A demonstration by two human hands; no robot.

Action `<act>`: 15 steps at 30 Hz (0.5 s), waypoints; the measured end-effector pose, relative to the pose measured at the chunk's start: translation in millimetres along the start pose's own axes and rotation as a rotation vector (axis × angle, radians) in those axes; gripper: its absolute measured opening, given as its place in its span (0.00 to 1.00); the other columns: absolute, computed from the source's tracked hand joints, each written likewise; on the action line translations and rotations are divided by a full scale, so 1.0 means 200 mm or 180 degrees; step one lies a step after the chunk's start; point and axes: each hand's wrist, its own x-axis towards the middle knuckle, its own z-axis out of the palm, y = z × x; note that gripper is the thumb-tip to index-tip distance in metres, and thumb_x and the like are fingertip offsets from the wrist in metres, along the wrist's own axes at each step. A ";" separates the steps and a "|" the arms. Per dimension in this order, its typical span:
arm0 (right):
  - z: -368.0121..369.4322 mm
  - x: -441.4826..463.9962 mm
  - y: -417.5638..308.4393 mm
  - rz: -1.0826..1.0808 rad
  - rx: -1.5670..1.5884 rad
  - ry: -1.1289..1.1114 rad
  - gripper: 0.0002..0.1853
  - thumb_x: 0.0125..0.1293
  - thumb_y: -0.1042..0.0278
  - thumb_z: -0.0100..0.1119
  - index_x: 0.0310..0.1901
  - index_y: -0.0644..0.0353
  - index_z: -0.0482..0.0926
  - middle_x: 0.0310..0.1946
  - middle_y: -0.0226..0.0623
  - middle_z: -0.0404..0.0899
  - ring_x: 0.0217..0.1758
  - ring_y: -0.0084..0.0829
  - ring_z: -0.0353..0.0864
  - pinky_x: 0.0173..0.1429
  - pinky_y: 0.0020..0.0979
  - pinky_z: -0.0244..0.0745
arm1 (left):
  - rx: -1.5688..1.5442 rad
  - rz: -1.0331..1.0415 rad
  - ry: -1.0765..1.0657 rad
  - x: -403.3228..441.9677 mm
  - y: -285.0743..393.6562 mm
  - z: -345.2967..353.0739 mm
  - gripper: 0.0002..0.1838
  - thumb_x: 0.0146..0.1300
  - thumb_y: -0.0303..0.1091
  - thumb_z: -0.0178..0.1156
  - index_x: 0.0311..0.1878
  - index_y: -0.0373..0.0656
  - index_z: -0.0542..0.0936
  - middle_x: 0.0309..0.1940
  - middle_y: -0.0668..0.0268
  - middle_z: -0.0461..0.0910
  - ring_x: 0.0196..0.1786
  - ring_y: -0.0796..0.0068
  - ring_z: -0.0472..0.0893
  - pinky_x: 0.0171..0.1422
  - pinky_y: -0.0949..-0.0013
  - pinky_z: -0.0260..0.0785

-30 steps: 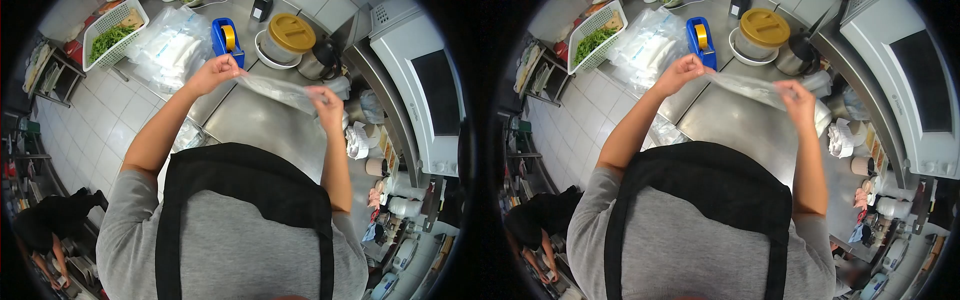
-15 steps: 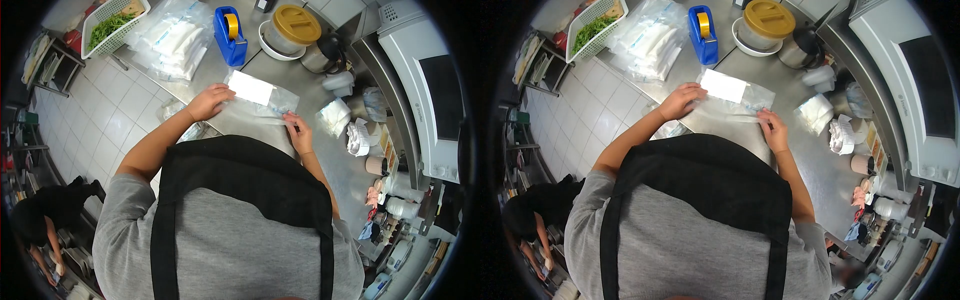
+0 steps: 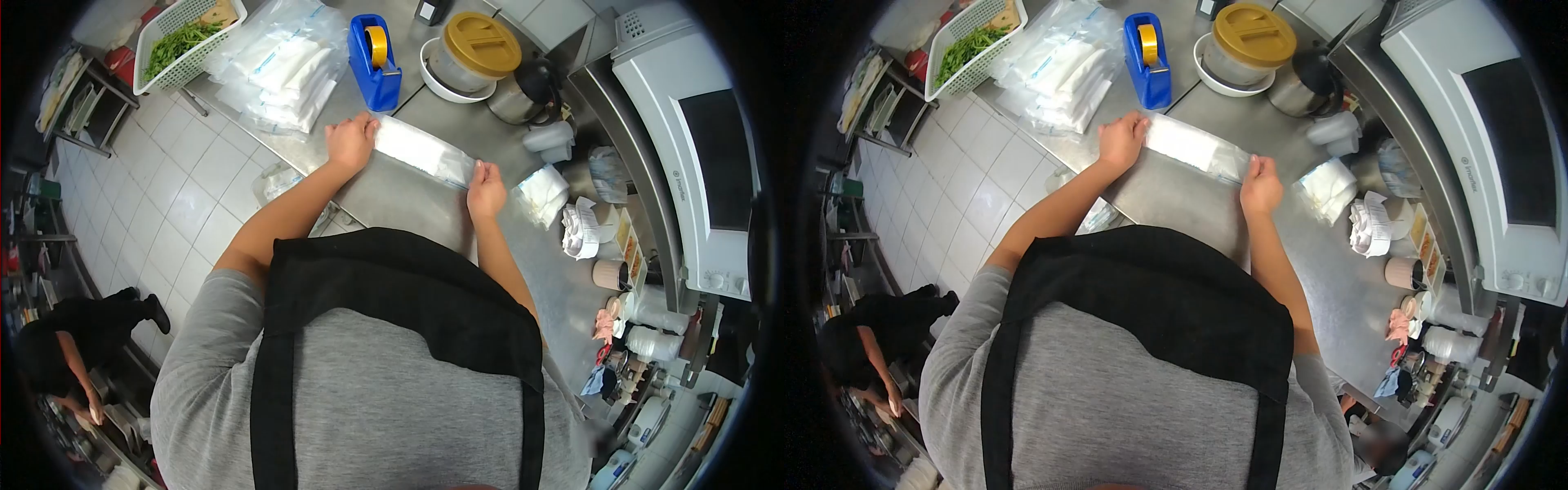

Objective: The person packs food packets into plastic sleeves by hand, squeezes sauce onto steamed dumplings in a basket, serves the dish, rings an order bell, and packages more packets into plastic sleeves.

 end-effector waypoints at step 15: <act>0.04 0.05 0.02 -0.0278 -0.0767 0.0069 0.11 0.67 0.54 0.52 0.39 0.52 0.74 0.29 0.45 0.83 0.33 0.52 0.82 0.38 0.51 0.74 | 0.0690 0.1721 0.0056 -0.08 0.26 -0.10 0.21 0.59 0.33 0.56 0.58 0.54 0.75 0.44 0.65 0.73 0.50 0.65 0.73 0.48 0.57 0.63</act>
